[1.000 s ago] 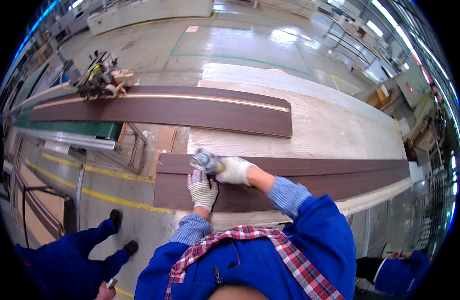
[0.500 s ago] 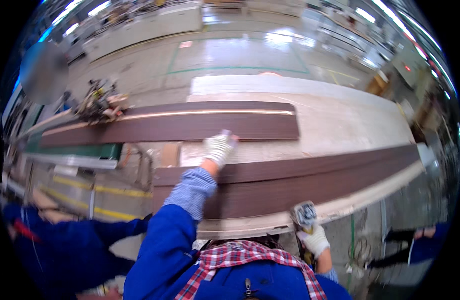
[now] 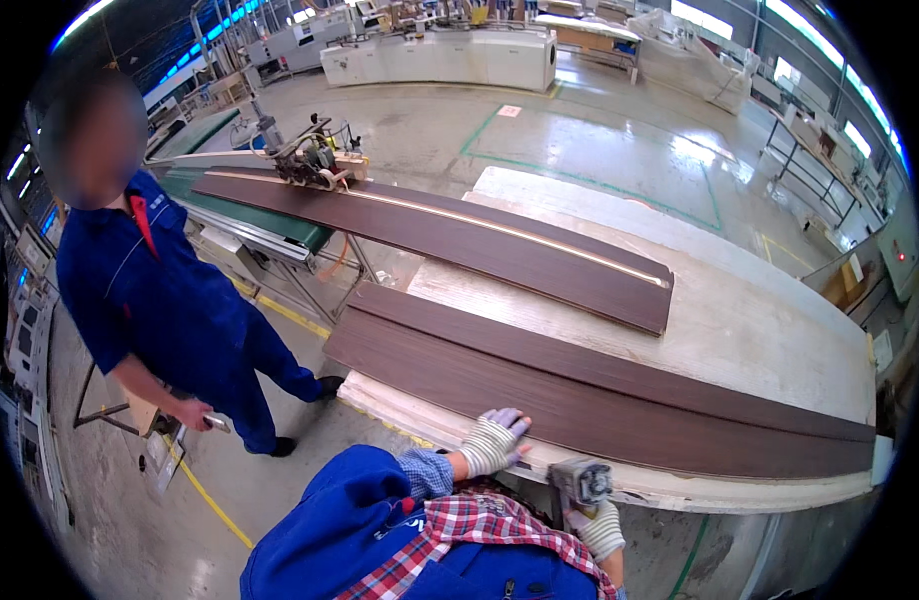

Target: The person places dark brown wooden strips onto a large white board and secures them using a pneumatic nail gun. They repeat this process for multiple strips, aligning them carefully before fastening.

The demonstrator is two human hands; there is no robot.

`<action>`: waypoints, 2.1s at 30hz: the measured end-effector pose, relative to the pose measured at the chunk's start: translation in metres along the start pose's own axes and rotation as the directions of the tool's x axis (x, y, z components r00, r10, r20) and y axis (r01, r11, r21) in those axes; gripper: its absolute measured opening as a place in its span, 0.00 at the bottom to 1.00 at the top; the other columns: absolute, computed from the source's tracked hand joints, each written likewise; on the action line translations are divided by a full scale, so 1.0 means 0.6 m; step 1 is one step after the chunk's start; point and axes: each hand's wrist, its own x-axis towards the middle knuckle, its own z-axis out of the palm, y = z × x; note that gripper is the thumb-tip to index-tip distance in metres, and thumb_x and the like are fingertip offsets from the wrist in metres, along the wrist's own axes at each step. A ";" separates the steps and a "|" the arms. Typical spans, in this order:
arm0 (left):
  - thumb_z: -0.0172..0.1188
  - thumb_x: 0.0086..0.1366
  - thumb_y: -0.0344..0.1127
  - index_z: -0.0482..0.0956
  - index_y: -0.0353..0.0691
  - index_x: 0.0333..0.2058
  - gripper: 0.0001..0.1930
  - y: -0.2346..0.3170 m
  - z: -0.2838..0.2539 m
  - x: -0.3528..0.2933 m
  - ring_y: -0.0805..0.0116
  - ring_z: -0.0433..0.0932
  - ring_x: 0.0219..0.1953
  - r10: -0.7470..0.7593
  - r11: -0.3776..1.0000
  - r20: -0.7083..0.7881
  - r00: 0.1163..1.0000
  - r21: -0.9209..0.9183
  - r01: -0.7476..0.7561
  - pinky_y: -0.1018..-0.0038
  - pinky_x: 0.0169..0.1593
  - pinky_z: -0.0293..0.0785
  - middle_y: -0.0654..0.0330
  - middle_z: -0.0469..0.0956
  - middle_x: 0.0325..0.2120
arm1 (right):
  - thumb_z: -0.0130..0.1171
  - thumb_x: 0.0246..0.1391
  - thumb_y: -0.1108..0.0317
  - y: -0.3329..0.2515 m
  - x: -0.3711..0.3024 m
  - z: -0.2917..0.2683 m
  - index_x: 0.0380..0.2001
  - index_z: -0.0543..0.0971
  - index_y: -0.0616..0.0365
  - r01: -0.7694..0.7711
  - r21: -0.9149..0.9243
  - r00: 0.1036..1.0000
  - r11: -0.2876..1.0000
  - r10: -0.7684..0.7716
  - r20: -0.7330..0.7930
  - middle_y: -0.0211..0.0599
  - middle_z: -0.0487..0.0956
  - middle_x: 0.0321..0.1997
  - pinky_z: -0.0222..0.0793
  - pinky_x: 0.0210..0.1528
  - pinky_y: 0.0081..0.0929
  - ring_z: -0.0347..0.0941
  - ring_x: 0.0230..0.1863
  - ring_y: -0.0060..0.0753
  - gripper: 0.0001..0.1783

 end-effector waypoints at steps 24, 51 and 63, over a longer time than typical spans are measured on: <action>0.30 0.63 0.58 0.70 0.39 0.46 0.30 -0.033 -0.024 0.261 0.43 0.72 0.44 -0.669 0.709 -0.190 0.719 0.126 0.693 0.55 0.47 0.67 0.41 0.75 0.37 | 0.68 0.27 0.58 0.258 -0.274 -0.255 0.42 0.73 0.64 -0.352 -0.018 0.758 0.936 0.274 -0.592 0.49 0.78 0.37 0.69 0.43 0.30 0.75 0.40 0.37 0.35; 0.31 0.60 0.67 0.47 0.45 0.63 0.40 0.944 0.594 0.854 0.52 0.37 0.66 -0.097 0.985 0.521 0.848 0.173 0.006 0.52 0.64 0.33 0.44 0.42 0.63 | 0.62 0.37 0.65 0.446 -0.481 -0.891 0.39 0.73 0.63 0.123 0.450 0.185 0.884 0.425 -0.886 0.39 0.78 0.25 0.71 0.34 0.32 0.74 0.28 0.38 0.22; 0.33 0.60 0.66 0.53 0.44 0.61 0.38 0.768 0.346 0.822 0.49 0.48 0.63 -0.773 0.625 -0.292 0.563 -0.198 0.755 0.59 0.62 0.48 0.42 0.49 0.60 | 0.56 0.49 0.61 0.368 -0.540 -1.378 0.40 0.76 0.66 -0.361 0.186 0.255 0.914 0.288 -0.923 0.48 0.77 0.37 0.68 0.42 0.31 0.71 0.37 0.38 0.20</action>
